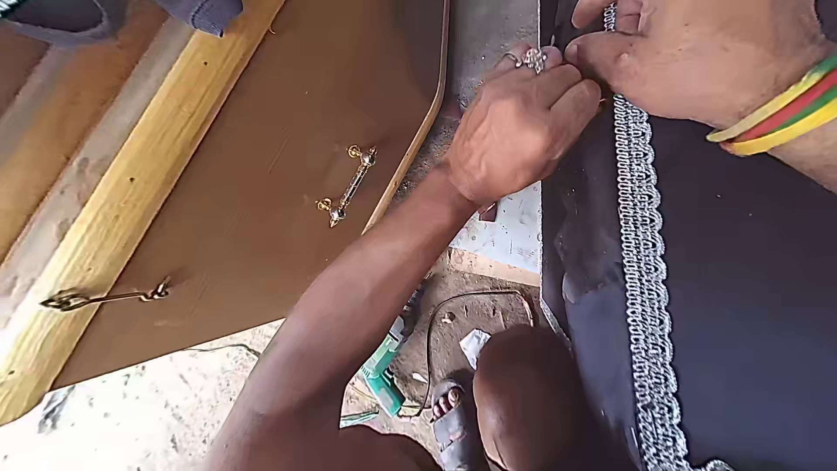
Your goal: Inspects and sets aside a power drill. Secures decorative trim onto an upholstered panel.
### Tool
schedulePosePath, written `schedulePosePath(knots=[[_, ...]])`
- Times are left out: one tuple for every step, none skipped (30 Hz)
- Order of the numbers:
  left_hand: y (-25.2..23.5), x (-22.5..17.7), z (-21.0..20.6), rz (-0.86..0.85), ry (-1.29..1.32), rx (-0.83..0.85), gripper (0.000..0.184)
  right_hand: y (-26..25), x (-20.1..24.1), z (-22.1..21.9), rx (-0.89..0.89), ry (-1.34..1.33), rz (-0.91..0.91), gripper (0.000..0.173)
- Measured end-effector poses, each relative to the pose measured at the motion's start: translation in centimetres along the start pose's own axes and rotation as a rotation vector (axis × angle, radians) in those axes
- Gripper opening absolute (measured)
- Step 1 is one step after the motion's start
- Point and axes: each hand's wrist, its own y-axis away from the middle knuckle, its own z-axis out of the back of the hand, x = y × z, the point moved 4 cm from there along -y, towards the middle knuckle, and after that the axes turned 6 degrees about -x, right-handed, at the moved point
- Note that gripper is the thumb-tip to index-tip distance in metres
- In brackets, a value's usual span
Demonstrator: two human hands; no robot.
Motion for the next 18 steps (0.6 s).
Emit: schedulePosePath(knots=[[0.4,-0.1,-0.2,-0.033,-0.046,-0.057,0.016,0.0,0.0,0.0,-0.001,0.005,0.002,0.03],[0.7,-0.2,-0.4,-0.047,-0.071,-0.097,0.014,-0.1,0.0,0.1,0.0,0.009,0.001,0.031],[0.8,-0.2,-0.5,-0.03,-0.073,-0.108,0.013,-0.1,0.0,0.1,0.004,0.012,0.002,0.031],[1.0,-0.2,-0.5,0.03,-0.035,-0.095,0.014,-0.1,0.1,0.1,0.003,0.013,0.009,0.031],[0.9,-0.2,-0.5,0.134,0.033,-0.051,0.016,-0.1,0.1,0.1,-0.001,0.019,0.015,0.031],[0.7,-0.1,-0.3,0.288,0.167,0.022,0.018,-0.2,0.2,0.2,-0.005,0.018,0.015,0.032],[0.5,0.1,-0.4,0.488,0.39,0.093,0.02,-0.2,0.2,0.2,-0.003,0.022,0.009,0.033],[0.5,0.3,-0.6,0.721,0.663,0.154,0.022,-0.2,0.2,0.2,0.003,0.03,0.001,0.033],[0.6,0.5,-1.0,0.952,0.917,0.201,0.024,-0.1,0.2,0.1,0.01,0.022,-0.006,0.032],[0.9,0.6,-1.4,1.169,1.129,0.233,0.026,0.0,0.1,0.0,0.012,0.014,-0.009,0.031],[1.1,0.6,-1.7,1.324,1.297,0.268,0.027,0.0,0.2,0.0,0.014,0.015,-0.012,0.031],[1.3,0.5,-2.0,1.411,1.457,0.316,0.028,0.0,0.2,0.1,0.017,0.015,-0.01,0.031],[1.5,0.4,-2.3,1.454,1.625,0.352,0.029,0.0,0.2,0.1,0.017,0.015,-0.006,0.031],[1.7,0.3,-2.6,1.478,1.788,0.358,0.03,0.0,0.2,0.1,0.013,0.013,0.0,0.031],[1.8,0.3,-2.9,1.489,1.905,0.347,0.03,-0.1,0.1,0.1,0.013,0.01,0.004,0.031],[1.9,0.2,-3.1,1.495,1.972,0.335,0.031,0.0,0.1,0.0,0.012,0.003,0.007,0.03],[1.9,0.1,-3.2,1.502,1.995,0.329,0.032,0.0,0.0,-0.1,0.014,-0.009,0.008,0.03],[1.9,0.1,-3.3,1.507,1.988,0.329,0.033,0.0,0.0,-0.2,0.021,-0.023,-0.004,0.028]])
